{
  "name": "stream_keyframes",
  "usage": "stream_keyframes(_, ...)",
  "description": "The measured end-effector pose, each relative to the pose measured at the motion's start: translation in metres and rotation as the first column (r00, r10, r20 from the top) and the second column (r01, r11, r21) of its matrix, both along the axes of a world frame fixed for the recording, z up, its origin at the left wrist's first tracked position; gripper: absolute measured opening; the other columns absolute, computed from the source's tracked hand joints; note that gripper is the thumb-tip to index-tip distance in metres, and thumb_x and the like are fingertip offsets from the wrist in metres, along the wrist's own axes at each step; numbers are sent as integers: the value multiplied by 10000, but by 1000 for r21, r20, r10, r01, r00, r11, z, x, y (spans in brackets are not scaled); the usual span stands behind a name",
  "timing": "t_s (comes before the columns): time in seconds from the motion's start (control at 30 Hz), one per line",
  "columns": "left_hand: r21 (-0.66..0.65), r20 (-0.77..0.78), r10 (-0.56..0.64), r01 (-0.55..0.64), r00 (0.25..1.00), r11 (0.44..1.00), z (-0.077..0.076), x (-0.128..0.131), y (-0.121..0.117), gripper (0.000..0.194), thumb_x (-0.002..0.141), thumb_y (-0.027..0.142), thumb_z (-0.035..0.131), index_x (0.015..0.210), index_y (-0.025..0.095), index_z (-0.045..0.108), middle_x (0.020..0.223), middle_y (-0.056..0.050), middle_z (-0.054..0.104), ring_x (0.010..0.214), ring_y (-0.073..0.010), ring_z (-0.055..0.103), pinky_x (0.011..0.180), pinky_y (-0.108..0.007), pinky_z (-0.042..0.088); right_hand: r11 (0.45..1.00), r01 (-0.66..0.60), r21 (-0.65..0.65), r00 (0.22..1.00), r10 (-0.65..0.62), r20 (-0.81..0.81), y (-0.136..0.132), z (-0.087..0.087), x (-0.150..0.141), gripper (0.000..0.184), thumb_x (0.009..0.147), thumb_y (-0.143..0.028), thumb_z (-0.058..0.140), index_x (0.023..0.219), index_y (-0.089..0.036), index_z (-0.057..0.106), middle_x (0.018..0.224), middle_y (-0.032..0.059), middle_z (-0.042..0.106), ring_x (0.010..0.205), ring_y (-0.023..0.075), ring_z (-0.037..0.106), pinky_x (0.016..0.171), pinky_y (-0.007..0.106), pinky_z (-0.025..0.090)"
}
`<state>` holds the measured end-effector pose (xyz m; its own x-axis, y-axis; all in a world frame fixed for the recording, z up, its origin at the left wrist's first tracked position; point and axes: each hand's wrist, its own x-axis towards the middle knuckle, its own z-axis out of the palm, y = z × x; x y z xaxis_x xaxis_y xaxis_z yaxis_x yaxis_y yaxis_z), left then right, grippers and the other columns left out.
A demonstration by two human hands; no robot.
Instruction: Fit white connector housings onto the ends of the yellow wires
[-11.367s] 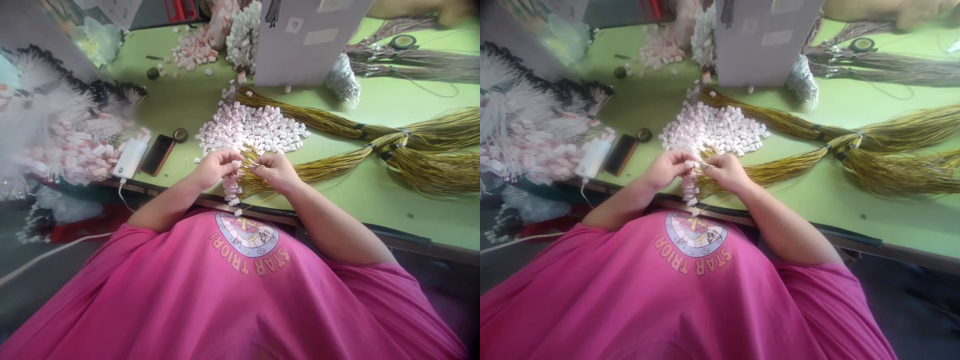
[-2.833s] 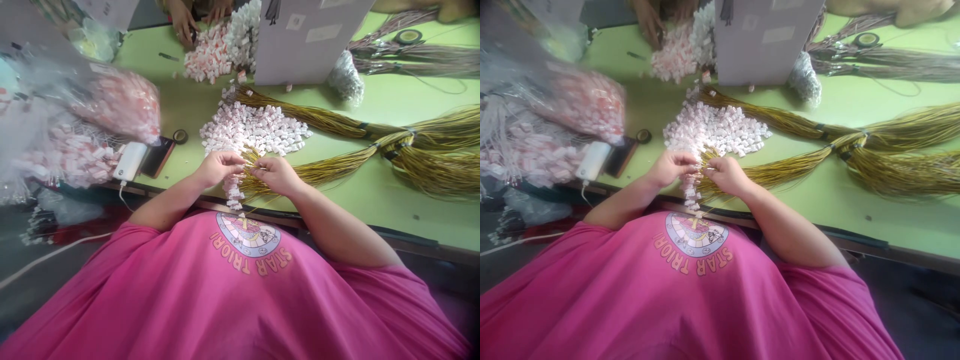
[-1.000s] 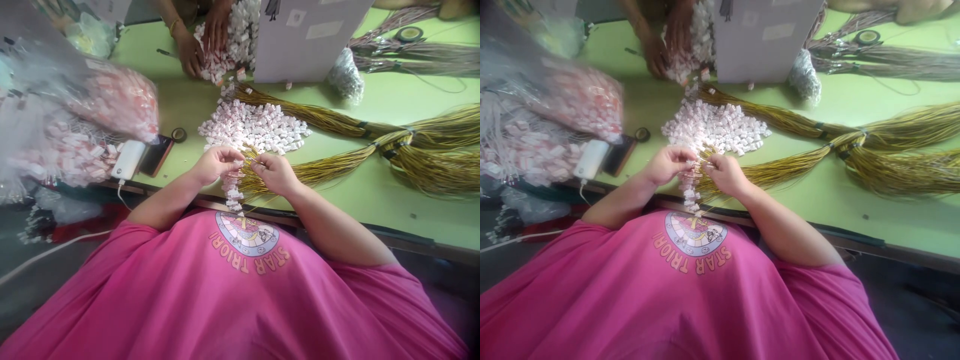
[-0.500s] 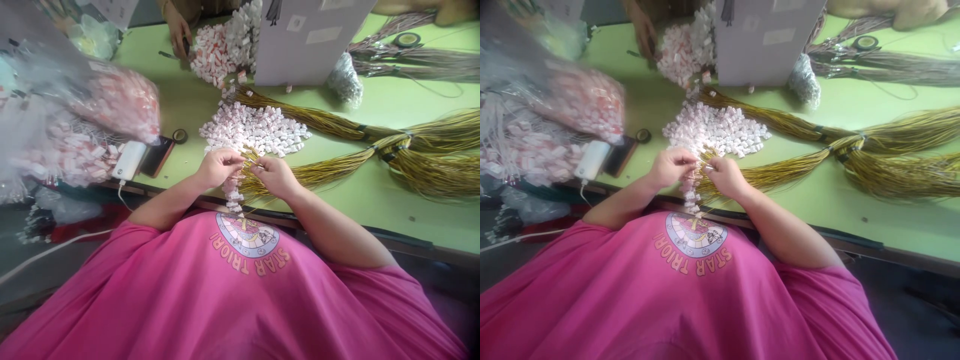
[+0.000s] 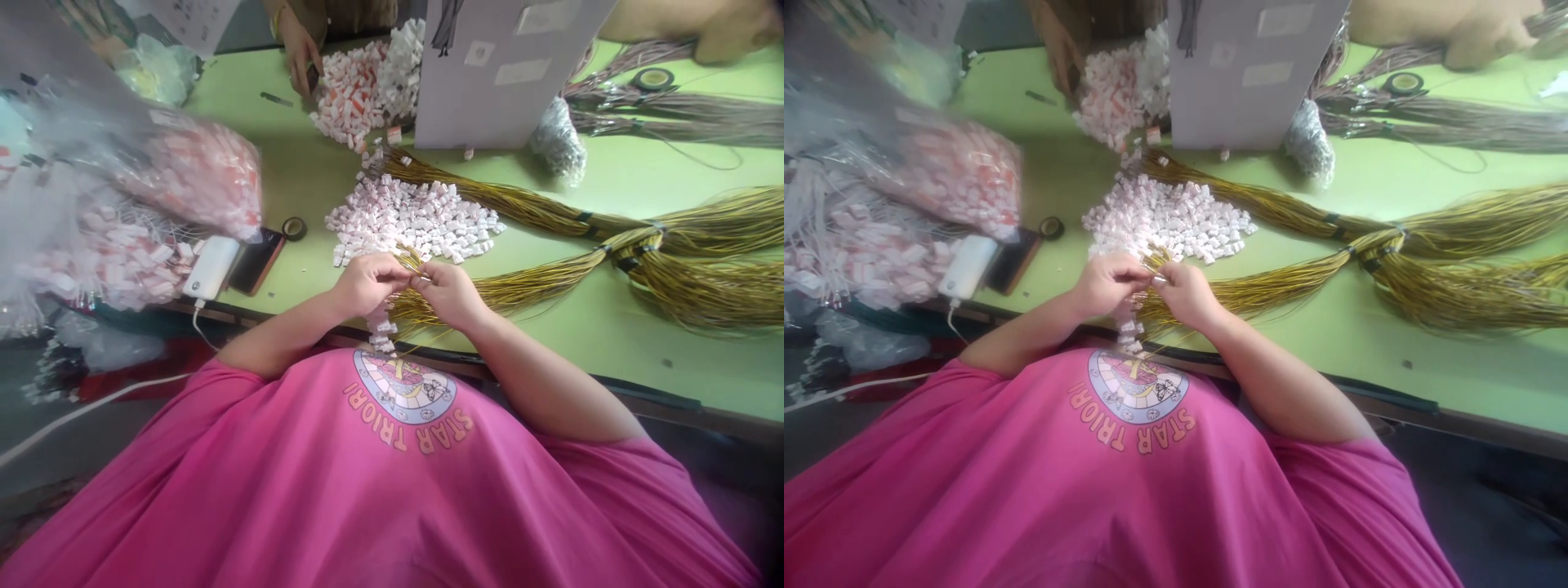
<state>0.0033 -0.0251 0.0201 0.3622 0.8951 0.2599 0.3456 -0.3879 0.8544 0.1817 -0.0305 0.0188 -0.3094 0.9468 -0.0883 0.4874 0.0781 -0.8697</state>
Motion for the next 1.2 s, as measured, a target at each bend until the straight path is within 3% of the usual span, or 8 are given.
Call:
stream_keyframes(0.2, 56, -246, -43, 59, 968, 997, 15, -29, 12, 79, 746, 220, 680, 806, 173, 703, 818, -46, 662, 715, -131, 575, 680, -268, 457, 977, -25, 212, 998, 36, -52, 3, -1, 6, 228, 818, -330, 519, 769, -159, 662, 711, 34, 613, 693, 144, 520, 669, 294, 401)
stream_keyframes(0.27, 22, -320, 37, -32, 947, 999, 15, -50, 28, 116, 737, 226, 680, 837, 172, 702, 887, -53, 671, 722, -135, 574, 704, -275, 456, 974, 28, 223, 991, 2, -134, 5, 0, 8, 203, 797, -322, 552, 769, -162, 673, 778, 49, 647, 748, 154, 549, 714, 307, 423)
stream_keyframes(0.37, 25, -383, 314, -330, 869, 944, 4, -77, 56, 108, 766, 229, 630, 835, 172, 690, 888, -64, 678, 790, -170, 584, 787, -304, 449, 994, 99, 47, 972, -86, -220, 7, 0, 8, 180, 729, -320, 621, 795, -162, 676, 711, 28, 639, 671, 139, 547, 674, 311, 439)
stream_keyframes(0.6, -31, -535, 326, -404, 779, 914, -39, -89, 87, 117, 717, 194, 644, 832, 172, 641, 839, -61, 655, 738, -171, 543, 744, -303, 427, 994, 5, -105, 963, -33, -268, 6, -1, 7, 222, 689, -344, 614, 798, -153, 645, 572, -17, 543, 537, 110, 478, 570, 290, 395)
stream_keyframes(0.8, -21, -395, 406, -450, 824, 893, -14, -78, 67, 152, 713, 164, 629, 862, 175, 600, 795, -22, 599, 739, -149, 523, 749, -287, 433, 999, 46, -29, 979, -51, -196, 6, 3, 7, 130, 663, -279, 591, 695, -158, 625, 575, -23, 510, 548, 96, 430, 559, 267, 346)
stream_keyframes(1.0, -166, -65, 119, -129, 991, 978, 19, -42, 21, 160, 711, 220, 686, 843, 159, 618, 871, -36, 623, 791, -126, 564, 734, -266, 469, 998, 43, 45, 985, -35, -168, 2, 3, 7, 169, 709, -323, 598, 685, -158, 624, 573, -25, 504, 543, 87, 399, 562, 268, 343)
stream_keyframes(1.1, -309, 73, -36, 57, 997, 949, 18, -25, 3, 160, 729, 233, 685, 863, 155, 647, 905, -53, 647, 784, -120, 598, 688, -252, 494, 995, 48, 83, 991, -37, -126, 1, 5, 6, 184, 717, -335, 594, 692, -157, 632, 572, -24, 511, 548, 90, 399, 561, 267, 341)
stream_keyframes(1.2, -436, 139, -46, 103, 989, 894, 13, -17, -5, 201, 745, 247, 679, 917, 144, 664, 815, -34, 642, 618, -79, 575, 568, -226, 486, 994, 37, 103, 996, -27, -89, 0, 6, 6, 214, 736, -354, 575, 696, -153, 633, 547, -29, 490, 546, 92, 394, 559, 265, 337)
